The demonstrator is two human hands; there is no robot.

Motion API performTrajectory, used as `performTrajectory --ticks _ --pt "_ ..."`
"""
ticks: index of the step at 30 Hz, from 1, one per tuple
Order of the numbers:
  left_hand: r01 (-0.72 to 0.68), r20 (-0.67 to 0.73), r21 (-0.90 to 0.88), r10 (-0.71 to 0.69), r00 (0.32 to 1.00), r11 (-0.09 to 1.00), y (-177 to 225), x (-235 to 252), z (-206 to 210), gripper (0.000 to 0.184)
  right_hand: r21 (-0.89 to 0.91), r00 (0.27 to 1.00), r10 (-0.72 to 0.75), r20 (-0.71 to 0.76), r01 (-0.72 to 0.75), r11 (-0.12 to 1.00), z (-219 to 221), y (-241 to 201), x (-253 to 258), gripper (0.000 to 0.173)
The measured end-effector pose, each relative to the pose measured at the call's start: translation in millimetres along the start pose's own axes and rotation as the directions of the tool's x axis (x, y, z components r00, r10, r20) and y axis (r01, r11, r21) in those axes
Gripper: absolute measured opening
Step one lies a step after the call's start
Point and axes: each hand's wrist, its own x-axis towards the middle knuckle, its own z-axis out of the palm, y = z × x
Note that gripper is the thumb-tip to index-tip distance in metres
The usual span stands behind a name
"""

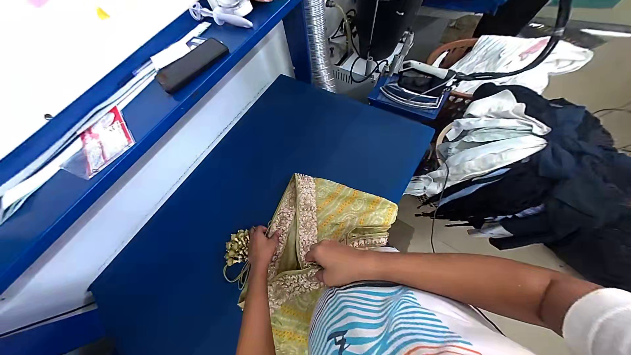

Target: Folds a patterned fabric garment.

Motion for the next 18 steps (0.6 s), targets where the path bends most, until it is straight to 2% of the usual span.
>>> performTrajectory --ticks 6,9,13,16,18 --pt "-0.004 -0.130 0.020 0.007 0.991 1.000 8 -12 5 0.040 0.033 1.000 0.001 -0.015 -0.001 0.999 -3 10 -6 0.025" --pt "-0.008 -0.070 0.085 0.014 0.997 0.996 13 -13 3 0.033 0.036 1.000 -0.011 -0.011 0.012 0.999 -6 13 -9 0.023" --pt "0.050 0.034 0.122 -0.054 0.998 0.991 21 -13 1 0.036 0.037 0.999 -0.036 0.003 0.036 0.999 -9 15 -16 0.026" --pt "0.072 0.015 0.101 -0.074 0.997 0.992 22 -16 1 0.029 0.037 0.998 -0.069 0.007 0.069 0.997 -11 20 -24 0.024" --pt "0.082 0.011 0.109 -0.084 0.996 0.991 23 -19 3 0.031 0.042 0.996 -0.088 0.013 0.087 0.995 -13 24 -31 0.024"
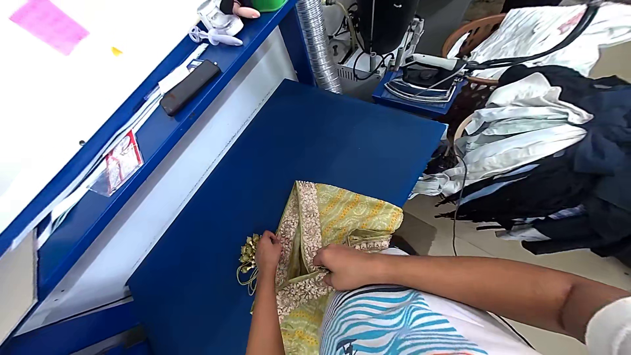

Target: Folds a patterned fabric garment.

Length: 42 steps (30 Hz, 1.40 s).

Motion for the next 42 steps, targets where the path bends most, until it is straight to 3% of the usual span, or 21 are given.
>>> performTrajectory --ticks 6,14,19,23,29,34,37,39,42 --pt "0.046 0.007 -0.036 -0.046 0.999 0.998 12 -19 16 0.061 -0.003 0.998 -0.042 0.041 0.042 0.999 -10 19 -23 0.024" --pt "0.309 -0.047 -0.126 -0.317 0.947 0.943 44 -44 30 0.057 -0.084 0.977 -0.136 0.162 0.151 0.985 -52 53 -58 0.029" --pt "0.457 -0.202 -0.288 -0.519 0.830 0.842 50 -84 68 0.059 -0.067 0.967 -0.142 0.211 0.159 0.985 -74 102 -98 0.028" --pt "0.533 -0.226 -0.459 -0.674 0.704 0.711 44 -131 98 0.073 -0.083 0.962 -0.156 0.226 0.179 0.980 -88 128 -127 0.029" --pt "0.626 -0.136 -0.464 -0.748 0.649 0.627 17 -228 132 0.043 -0.140 0.949 -0.137 0.283 0.182 0.973 -100 141 -164 0.028" --pt "0.726 -0.108 -0.516 -0.875 0.471 0.455 6 -320 177 0.043 -0.207 0.967 -0.219 0.132 0.243 0.948 -107 136 -176 0.026" --pt "0.750 -0.076 -0.555 -0.920 0.385 0.360 -13 -378 216 0.046 -0.291 0.919 -0.381 -0.097 0.340 0.894 -116 135 -177 0.024" --pt "0.657 -0.016 -0.698 -0.924 0.382 0.284 -30 -413 244 0.040 -0.303 0.867 -0.458 -0.196 0.390 0.870 -121 131 -176 0.026" --pt "0.430 0.094 -0.896 -0.898 0.429 0.112 -40 -451 271 0.029 -0.384 0.809 -0.525 -0.265 0.411 0.827 -110 117 -180 0.027"
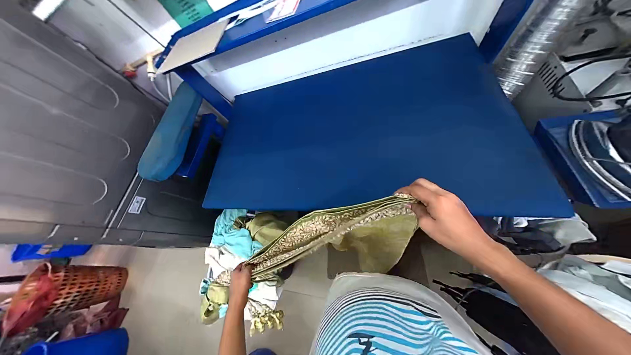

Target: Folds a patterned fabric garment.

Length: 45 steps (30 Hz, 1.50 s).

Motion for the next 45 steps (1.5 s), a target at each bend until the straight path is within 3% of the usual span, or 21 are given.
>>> performTrajectory --ticks 3,6,9,11,13,16,19,25,31,36,41,43,45 --pt "0.003 0.027 -0.101 0.000 1.000 0.995 -12 -17 -29 0.033 -0.003 0.999 -0.031 -0.012 0.031 1.000 0 -24 -1 0.027" --pt "-0.052 0.090 -0.074 0.058 0.994 0.996 -23 -34 -61 0.031 0.007 0.998 -0.057 -0.026 0.057 0.998 -3 -48 -9 0.025" --pt "-0.168 0.214 0.198 0.125 0.969 0.966 -45 -41 -77 0.030 0.053 0.998 -0.036 -0.055 0.039 0.998 -10 -74 -20 0.027" --pt "-0.246 0.290 0.416 0.129 0.948 0.876 -56 -53 -72 0.046 0.079 0.997 -0.033 -0.074 0.039 0.996 -15 -89 -26 0.026" --pt "-0.279 0.328 0.464 0.129 0.936 0.841 -75 -66 -57 0.047 0.076 0.995 -0.045 -0.094 0.052 0.996 -23 -99 -33 0.024" --pt "-0.195 0.255 0.196 0.142 0.956 0.961 -108 -72 -52 0.035 0.055 0.992 -0.031 -0.120 0.038 0.998 -31 -96 -42 0.024" --pt "-0.112 0.226 -0.096 0.131 0.965 0.989 -105 -80 -77 0.044 0.067 0.996 0.012 -0.092 -0.006 0.998 -27 -82 -42 0.022" --pt "-0.121 0.240 -0.149 0.155 0.958 0.981 -52 -127 -146 0.037 0.170 0.992 0.121 -0.022 -0.115 0.979 -12 -50 -7 0.018" --pt "-0.154 -0.022 -0.123 0.152 0.988 0.980 5 -156 -174 0.032 0.276 0.994 0.103 0.038 -0.110 0.955 6 -34 62 0.017" --pt "-0.274 -0.241 -0.022 0.260 0.935 0.962 33 -186 -181 0.033 0.342 0.999 -0.041 0.002 0.038 0.939 -4 -49 106 0.019" --pt "-0.424 -0.412 -0.026 0.376 0.830 0.905 10 -233 -180 0.040 0.362 0.907 -0.331 -0.260 0.409 0.838 -49 -73 93 0.025" --pt "-0.437 -0.459 -0.093 0.351 0.816 0.895 -10 -248 -164 0.040 0.298 0.861 -0.399 -0.316 0.489 0.819 -56 -73 69 0.028" --pt "-0.390 -0.441 -0.115 0.305 0.844 0.913 -43 -258 -131 0.038 0.252 0.858 -0.420 -0.297 0.494 0.832 -39 -56 37 0.028"
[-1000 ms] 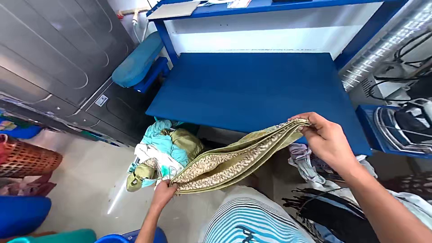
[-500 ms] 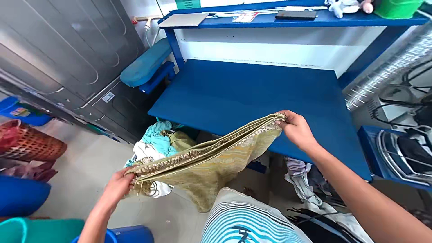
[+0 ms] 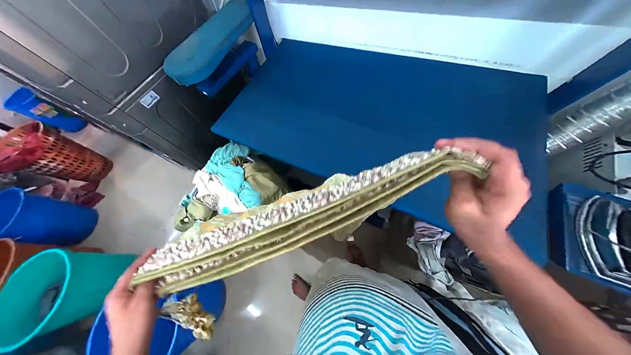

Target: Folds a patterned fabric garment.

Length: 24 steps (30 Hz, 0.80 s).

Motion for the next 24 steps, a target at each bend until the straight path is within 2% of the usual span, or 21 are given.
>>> performTrajectory --ticks 1,2,3,4,5,6,7,8,9,11,14,16,20,24 --pt "0.056 0.045 0.044 -0.058 0.997 0.997 -24 -21 12 0.037 -0.048 0.995 0.054 0.080 -0.051 0.998 5 12 -33 0.027" --pt "0.133 0.112 0.101 -0.145 0.983 0.986 -54 -44 27 0.036 -0.128 0.959 0.162 0.232 -0.135 0.982 10 32 -75 0.029" --pt "0.221 0.187 0.155 -0.249 0.950 0.963 -88 -70 42 0.036 -0.235 0.845 0.320 0.429 -0.238 0.942 14 56 -120 0.031" --pt "0.305 0.252 0.196 -0.349 0.903 0.932 -122 -99 58 0.036 -0.365 0.644 0.466 0.607 -0.294 0.883 18 79 -166 0.033" --pt "0.369 0.309 0.230 -0.427 0.850 0.901 -153 -127 70 0.036 -0.487 0.402 0.575 0.712 -0.307 0.817 20 92 -208 0.034" --pt "0.428 0.355 0.268 -0.501 0.789 0.863 -174 -148 80 0.035 -0.570 0.199 0.637 0.744 -0.308 0.762 18 96 -238 0.037" --pt "0.490 0.375 0.278 -0.563 0.736 0.826 -187 -163 88 0.037 -0.622 0.085 0.681 0.728 -0.337 0.707 16 98 -254 0.039" --pt "0.551 0.368 0.261 -0.610 0.702 0.792 -193 -174 92 0.037 -0.645 0.053 0.715 0.697 -0.388 0.658 12 99 -259 0.041" --pt "0.599 0.352 0.242 -0.644 0.679 0.763 -193 -180 90 0.037 -0.646 0.068 0.740 0.669 -0.439 0.624 9 97 -257 0.039" --pt "0.623 0.322 0.244 -0.668 0.671 0.743 -191 -173 82 0.036 -0.636 0.142 0.753 0.643 -0.449 0.628 12 96 -241 0.034" --pt "0.551 0.287 0.248 -0.604 0.743 0.796 -179 -136 78 0.037 -0.598 0.297 0.707 0.642 -0.383 0.704 26 99 -213 0.032" --pt "0.524 0.269 0.260 -0.582 0.767 0.811 -162 -112 73 0.036 -0.561 0.394 0.693 0.603 -0.408 0.720 31 97 -197 0.032" --pt "0.566 0.335 0.190 -0.595 0.731 0.802 -118 -75 61 0.036 -0.472 0.566 0.660 0.495 -0.462 0.751 25 92 -164 0.028" --pt "0.629 0.393 0.036 -0.590 0.705 0.776 -97 -48 53 0.038 -0.382 0.663 0.638 0.393 -0.513 0.769 17 79 -148 0.028"
